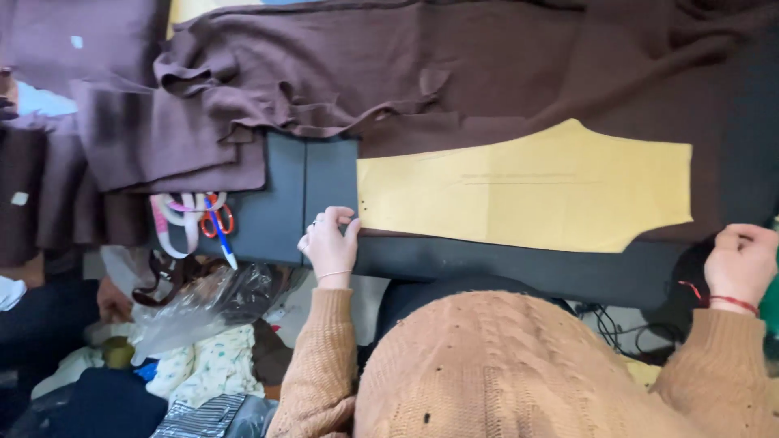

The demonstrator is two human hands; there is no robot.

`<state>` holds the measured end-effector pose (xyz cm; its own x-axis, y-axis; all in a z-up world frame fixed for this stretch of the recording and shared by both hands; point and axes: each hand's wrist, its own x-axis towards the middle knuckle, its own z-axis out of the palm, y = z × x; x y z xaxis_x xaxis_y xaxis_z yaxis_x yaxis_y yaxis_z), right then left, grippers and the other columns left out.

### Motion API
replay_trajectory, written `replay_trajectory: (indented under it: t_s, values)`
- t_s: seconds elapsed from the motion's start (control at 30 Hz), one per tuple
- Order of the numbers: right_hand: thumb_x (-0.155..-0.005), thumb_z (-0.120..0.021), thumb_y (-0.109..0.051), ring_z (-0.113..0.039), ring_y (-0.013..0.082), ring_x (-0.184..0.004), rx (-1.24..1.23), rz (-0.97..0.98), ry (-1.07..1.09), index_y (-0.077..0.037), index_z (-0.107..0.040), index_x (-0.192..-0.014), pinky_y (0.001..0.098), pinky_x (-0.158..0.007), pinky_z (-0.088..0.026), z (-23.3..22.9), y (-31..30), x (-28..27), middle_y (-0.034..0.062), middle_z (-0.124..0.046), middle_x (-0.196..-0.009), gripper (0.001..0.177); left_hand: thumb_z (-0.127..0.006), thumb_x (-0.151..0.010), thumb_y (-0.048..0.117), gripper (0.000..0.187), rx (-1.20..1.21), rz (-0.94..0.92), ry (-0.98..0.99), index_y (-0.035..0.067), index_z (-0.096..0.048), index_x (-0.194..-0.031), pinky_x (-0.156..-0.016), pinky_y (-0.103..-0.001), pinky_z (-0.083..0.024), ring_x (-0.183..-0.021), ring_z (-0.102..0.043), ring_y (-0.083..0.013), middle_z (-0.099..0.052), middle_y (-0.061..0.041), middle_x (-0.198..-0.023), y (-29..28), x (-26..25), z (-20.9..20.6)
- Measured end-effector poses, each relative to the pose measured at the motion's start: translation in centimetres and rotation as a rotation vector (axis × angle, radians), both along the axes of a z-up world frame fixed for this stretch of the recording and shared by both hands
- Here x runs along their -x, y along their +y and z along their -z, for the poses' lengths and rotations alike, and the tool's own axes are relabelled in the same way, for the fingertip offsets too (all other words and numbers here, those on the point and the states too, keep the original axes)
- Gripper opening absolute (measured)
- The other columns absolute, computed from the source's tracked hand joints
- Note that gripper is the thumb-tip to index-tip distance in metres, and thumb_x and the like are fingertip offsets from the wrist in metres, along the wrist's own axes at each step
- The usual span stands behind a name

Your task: Marking and cutting brown fabric pieces using paper patterns and an electric rotary cutter on a work table.

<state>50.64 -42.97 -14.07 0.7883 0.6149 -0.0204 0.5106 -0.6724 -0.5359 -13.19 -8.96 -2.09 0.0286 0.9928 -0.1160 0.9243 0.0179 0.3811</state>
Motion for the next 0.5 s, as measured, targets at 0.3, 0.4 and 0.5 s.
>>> replay_trajectory:
  t_s: [0.3,0.4,0.5]
  values:
    - [-0.119,-0.079,-0.038,-0.043,0.0157,-0.056,0.163,0.127,0.465,0.008,-0.077,-0.114,0.0321,-0.047,-0.036,-10.4,10.9,9.4,0.0086,-0.059,-0.077,0.046,-0.077,-0.094,0.034,0.026,0.251,-0.129,-0.149,0.018,-0.069,-0.113,-0.08,-0.036,-0.057,-0.088,-0.073,-0.018,-0.075,0.005,-0.094,0.3,-3.0,-1.5]
    - [-0.116,-0.079,-0.044,-0.041,0.0182,-0.051,0.345,0.108,0.466,0.006,-0.081,-0.114,0.034,-0.046,-0.033,-13.3,11.5,11.1,0.0115,-0.057,-0.066,0.05,-0.078,-0.094,0.036,0.034,0.28,-0.152,-0.126,0.019,-0.066,-0.12,-0.082,-0.039,-0.058,-0.092,-0.074,-0.0208,-0.074,0.003,-0.103,-0.1,-3.1,-1.4]
    - [-0.116,-0.081,-0.047,-0.047,0.0212,-0.055,0.385,0.084,0.381,0.008,-0.083,-0.118,0.0368,-0.049,-0.037,-12.8,11.3,11.3,0.0157,-0.065,-0.07,0.055,-0.079,-0.093,0.038,0.038,0.28,-0.16,-0.113,0.017,-0.067,-0.122,-0.084,-0.04,-0.058,-0.095,-0.074,-0.0222,-0.073,0.0,-0.11,0.4,-2.7,-0.9]
